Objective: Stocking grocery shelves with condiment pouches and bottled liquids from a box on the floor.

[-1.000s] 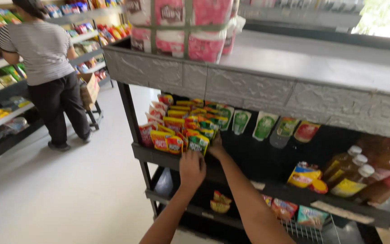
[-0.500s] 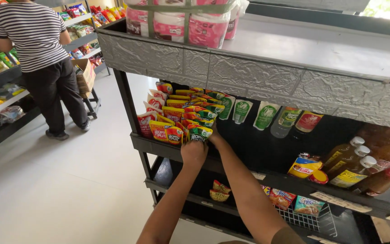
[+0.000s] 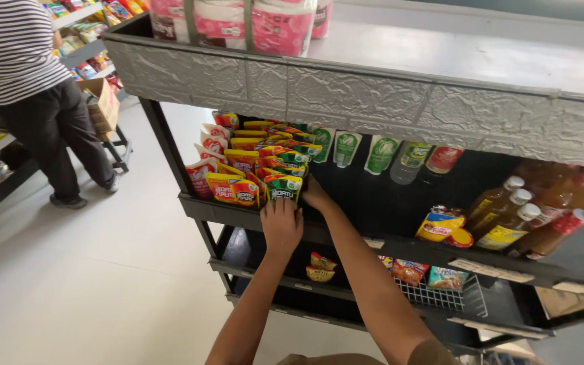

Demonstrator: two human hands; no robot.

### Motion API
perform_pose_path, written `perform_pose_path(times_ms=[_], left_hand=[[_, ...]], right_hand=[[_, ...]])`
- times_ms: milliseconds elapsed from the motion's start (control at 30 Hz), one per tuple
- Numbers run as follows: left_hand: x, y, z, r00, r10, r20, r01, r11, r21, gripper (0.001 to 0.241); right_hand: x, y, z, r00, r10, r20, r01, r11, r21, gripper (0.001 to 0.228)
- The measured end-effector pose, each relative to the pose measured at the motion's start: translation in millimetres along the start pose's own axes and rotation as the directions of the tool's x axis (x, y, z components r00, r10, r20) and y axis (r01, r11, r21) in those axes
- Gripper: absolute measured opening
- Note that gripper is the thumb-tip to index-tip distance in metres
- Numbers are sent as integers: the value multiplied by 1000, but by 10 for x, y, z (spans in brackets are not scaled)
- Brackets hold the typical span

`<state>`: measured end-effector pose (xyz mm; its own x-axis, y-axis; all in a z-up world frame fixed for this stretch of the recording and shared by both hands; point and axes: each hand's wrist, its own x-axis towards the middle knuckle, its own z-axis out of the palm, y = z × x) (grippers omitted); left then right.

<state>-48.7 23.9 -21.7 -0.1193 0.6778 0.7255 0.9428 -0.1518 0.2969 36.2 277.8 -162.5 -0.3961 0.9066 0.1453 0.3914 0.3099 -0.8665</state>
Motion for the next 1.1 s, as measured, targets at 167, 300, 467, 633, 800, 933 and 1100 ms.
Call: perform_pose_path(times_ms=[167,300,467,633,800,933,1100], left_hand=[[-6,229,157,992,96,78,-78,977,-200,24],[3,367,448,972,141,189,-72,941,-331,26],[241,514,587,963,98,250,-5,937,-349,30],[252,437,787,943,47,330,40,967,-253,32],[209,385,885,911,19,412,75,975,-210,38],[218,396,905,914,57,401,10,986,-164,56],[279,432,742,828,8,560,110,978,-176,48]], right_hand=[[-682,-257,-538,979,133,155,-81,950,-301,50],[-1118,-489,-933,978,141,153,-86,943,-320,22],[-1100,-113,-1226,1000,27,-14,-30,948,-316,21],[-577,449,-1162,991,-92,-99,66,969,-239,25],[500,1622,-787,966,-252,-65,251,968,-26,43],[732,1044,-797,987,-134,94,155,950,-271,56],[1241,1420,-538,967,-248,-51,219,919,-327,49]])
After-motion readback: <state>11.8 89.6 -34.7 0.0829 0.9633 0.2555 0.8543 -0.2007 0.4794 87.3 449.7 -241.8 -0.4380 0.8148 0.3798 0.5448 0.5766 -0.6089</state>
